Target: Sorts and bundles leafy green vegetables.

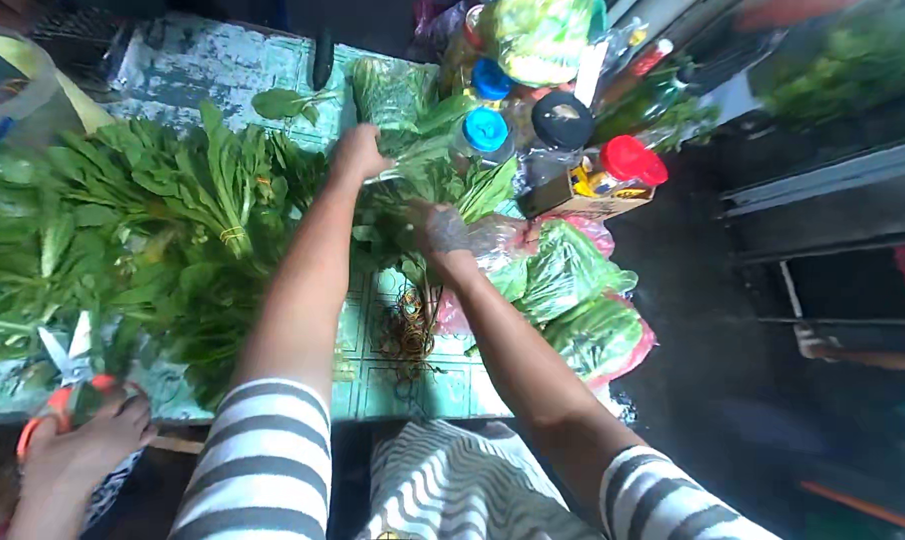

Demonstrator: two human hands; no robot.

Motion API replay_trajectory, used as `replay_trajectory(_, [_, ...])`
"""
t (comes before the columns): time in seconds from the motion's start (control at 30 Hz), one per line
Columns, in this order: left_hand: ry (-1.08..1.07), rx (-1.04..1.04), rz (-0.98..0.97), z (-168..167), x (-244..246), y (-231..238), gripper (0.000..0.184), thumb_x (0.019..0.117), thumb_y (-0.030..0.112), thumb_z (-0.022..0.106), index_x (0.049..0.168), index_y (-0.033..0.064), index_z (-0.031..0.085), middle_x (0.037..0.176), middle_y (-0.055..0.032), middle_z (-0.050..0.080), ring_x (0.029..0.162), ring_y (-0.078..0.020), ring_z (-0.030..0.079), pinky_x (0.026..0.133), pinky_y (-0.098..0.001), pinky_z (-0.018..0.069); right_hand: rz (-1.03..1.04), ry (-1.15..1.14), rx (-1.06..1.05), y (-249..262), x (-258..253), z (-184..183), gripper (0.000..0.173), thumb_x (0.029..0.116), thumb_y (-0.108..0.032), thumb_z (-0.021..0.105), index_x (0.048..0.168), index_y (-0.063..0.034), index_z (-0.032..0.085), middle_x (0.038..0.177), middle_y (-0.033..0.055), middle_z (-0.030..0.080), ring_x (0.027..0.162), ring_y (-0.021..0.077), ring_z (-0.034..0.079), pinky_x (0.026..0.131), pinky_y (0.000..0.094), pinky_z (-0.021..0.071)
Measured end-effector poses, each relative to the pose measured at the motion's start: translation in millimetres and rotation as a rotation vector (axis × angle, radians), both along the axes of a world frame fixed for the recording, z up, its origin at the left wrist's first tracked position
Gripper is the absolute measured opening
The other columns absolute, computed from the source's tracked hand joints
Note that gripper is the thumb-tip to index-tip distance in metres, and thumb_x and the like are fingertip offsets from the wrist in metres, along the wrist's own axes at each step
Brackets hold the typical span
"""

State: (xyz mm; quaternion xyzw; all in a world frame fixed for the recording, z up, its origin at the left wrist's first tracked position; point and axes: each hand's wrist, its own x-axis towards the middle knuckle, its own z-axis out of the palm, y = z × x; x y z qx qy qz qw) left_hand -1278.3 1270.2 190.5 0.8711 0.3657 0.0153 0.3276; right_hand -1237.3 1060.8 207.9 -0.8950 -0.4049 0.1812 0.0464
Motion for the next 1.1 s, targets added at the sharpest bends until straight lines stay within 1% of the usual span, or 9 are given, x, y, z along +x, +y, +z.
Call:
replay_trajectory(0.1, [-0.023,0.031,0.009,-2,-15,10,0.061,0.0863,0.04,0.079,0.137,0.0106,0.061,0.131,-0.0222,0.064,0.123,-0.0425,0.061,0.101,-0.0679,0.0477,0.0,0.13,0.107,-40,13,49,0.04,0.0935,-0.022,0.069,0.133,-0.0277,0.068,0.119,0.0131,0.073,0.11,0.0361,0.069,0.093,0.0659,0.0523])
replay_trajectory(0.2, [-0.029,-0.068,0.125,-16,-30,-7,0.08,0.083,0.035,0.085,0.147,0.0049,0.047,0.133,-0.0299,0.059,0.123,-0.0483,0.059,0.102,-0.0696,0.0461,-0.085,0.517,0.42,-97,55,62,0.043,0.0893,-0.014,0.076,0.132,-0.0154,0.068,0.113,0.009,0.074,0.095,0.0206,0.072,0.084,0.0466,0.0615])
replay_trajectory(0.33, [0.051,-0.173,0.155,-46,-49,-49,0.112,0.0696,0.034,0.095,0.154,-0.0007,0.03,0.131,-0.0365,0.057,0.121,-0.0551,0.057,0.099,-0.0742,0.0457,-0.336,0.989,0.749,-179,100,86,0.044,0.0963,-0.003,0.064,0.14,-0.0067,0.058,0.108,0.0138,0.071,0.081,0.0225,0.071,0.071,0.0427,0.0633])
replay_trajectory(0.47, [0.01,-0.37,0.276,-60,-69,-80,0.108,0.0738,0.027,0.091,0.155,-0.0017,0.027,0.139,-0.0359,0.051,0.126,-0.0516,0.054,0.102,-0.0713,0.0446,-0.43,0.723,0.906,-239,137,101,0.046,0.095,-0.004,0.066,0.14,-0.0075,0.058,0.112,0.0089,0.07,0.089,0.0176,0.07,0.079,0.0393,0.0618])
replay_trajectory(0.6, [-0.208,-0.706,0.499,-8,-102,-125,0.063,0.0958,0.032,0.069,0.149,0.0088,0.043,0.118,-0.0185,0.067,0.092,-0.0307,0.072,0.075,-0.0499,0.0623,-0.42,0.366,0.963,-258,145,74,0.049,0.0904,-0.004,0.071,0.138,-0.0049,0.061,0.11,0.0087,0.072,0.078,0.0136,0.068,0.068,0.0344,0.0603])
replay_trajectory(0.67, [-0.364,-0.76,0.542,26,-105,-175,0.059,0.0982,0.022,0.068,0.149,0.0063,0.041,0.11,-0.0162,0.071,0.088,-0.0274,0.074,0.074,-0.045,0.0641,-0.394,0.199,0.951,-260,132,45,0.05,0.0915,-0.007,0.07,0.14,-0.0043,0.06,0.11,0.0117,0.072,0.076,0.0159,0.069,0.065,0.0363,0.0611])
replay_trajectory(0.83, [-0.795,-0.841,0.454,14,-22,-310,0.051,0.0948,0.008,0.069,0.139,-0.0018,0.046,0.115,-0.0171,0.07,0.099,-0.0264,0.072,0.087,-0.0459,0.062,-0.328,0.036,0.73,-257,109,-35,0.054,0.0925,-0.014,0.068,0.145,-0.0111,0.059,0.13,0.0177,0.068,0.118,0.0326,0.066,0.101,0.0541,0.054])
replay_trajectory(1.0, [-0.356,-0.52,0.341,-7,64,-378,0.067,0.1006,0.028,0.062,0.152,-0.0045,0.035,0.138,-0.0271,0.057,0.13,-0.0351,0.057,0.11,-0.0529,0.0458,-0.253,0.272,0.432,-270,103,-29,0.066,0.0898,-0.026,0.071,0.151,-0.0176,0.049,0.135,0.0233,0.06,0.122,0.0437,0.058,0.095,0.0658,0.0499])
replay_trajectory(1.1, [-0.255,-0.419,0.389,5,76,-386,0.064,0.0989,0.03,0.063,0.148,-0.003,0.039,0.127,-0.0266,0.063,0.121,-0.0381,0.062,0.102,-0.0569,0.0503,-0.166,0.286,0.44,-274,117,-28,0.066,0.0865,-0.022,0.075,0.146,-0.0087,0.049,0.13,0.0216,0.064,0.119,0.0391,0.062,0.098,0.0619,0.0517])
